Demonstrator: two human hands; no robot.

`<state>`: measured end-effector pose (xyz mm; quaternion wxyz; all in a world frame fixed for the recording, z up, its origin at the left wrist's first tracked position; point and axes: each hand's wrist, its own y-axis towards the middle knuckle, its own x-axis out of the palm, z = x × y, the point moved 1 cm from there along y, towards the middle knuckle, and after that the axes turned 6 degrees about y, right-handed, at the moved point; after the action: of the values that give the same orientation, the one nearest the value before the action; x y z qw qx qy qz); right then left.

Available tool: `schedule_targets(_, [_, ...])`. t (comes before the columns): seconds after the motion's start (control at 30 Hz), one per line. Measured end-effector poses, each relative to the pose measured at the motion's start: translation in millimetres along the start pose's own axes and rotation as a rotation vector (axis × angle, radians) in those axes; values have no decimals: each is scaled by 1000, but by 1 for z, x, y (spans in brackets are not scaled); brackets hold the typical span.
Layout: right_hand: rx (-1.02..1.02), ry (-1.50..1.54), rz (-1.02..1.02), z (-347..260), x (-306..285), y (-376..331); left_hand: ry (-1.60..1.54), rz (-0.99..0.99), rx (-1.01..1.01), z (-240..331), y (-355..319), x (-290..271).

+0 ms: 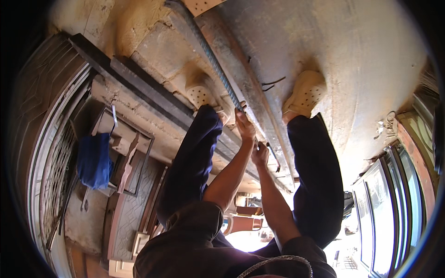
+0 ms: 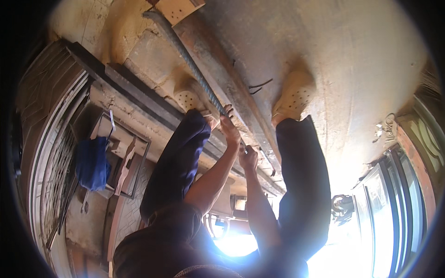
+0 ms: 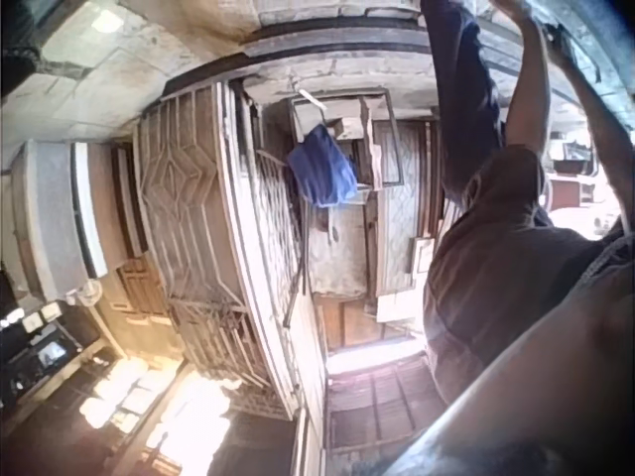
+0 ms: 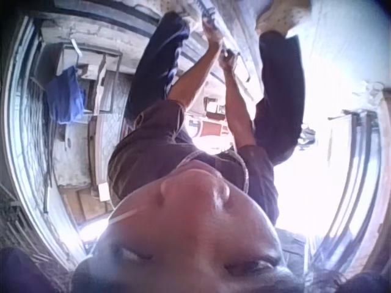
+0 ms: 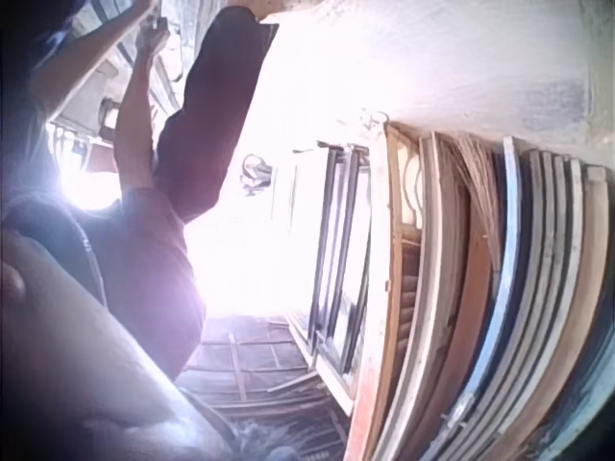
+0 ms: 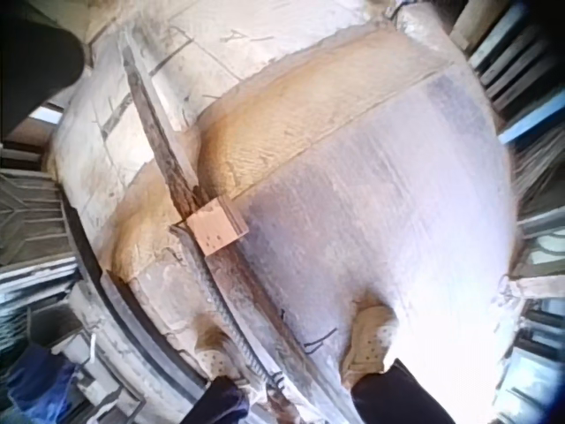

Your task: The person sits on the floor and uses a hammer to bend and shape a long metal rod against a wooden plank. They repeatedly adjust the rod's position and strike it to achieve a curved form.

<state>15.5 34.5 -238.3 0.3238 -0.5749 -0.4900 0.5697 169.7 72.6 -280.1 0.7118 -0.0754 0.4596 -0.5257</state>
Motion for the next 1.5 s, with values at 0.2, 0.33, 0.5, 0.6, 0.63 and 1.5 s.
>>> schedule_targets(0.2, [-48, -126, 0, -17, -69, -21, -97, -138, -44, 47, -24, 5])
schedule_targets(0.33, [-83, -117, -9, -13, -83, -35, -556, -376, -452, 56, -38, -6])
schedule_targets(0.5, [-50, -101, -133, -13, -92, 15, 4, 42, -84, 40, -24, 39])
schedule_targets(0.6, [-184, -13, -47, 20, -78, 45, 112, 306, 80, 36, -18, 65])
schedule_targets(0.63, [-233, 6, -27, 41, -74, 50, 104, 257, 94, 46, -22, 66])
schedule_targets(1.5, [-21, -153, -14, -3, -49, 23, 152, 112, 43, 11, 6, 39])
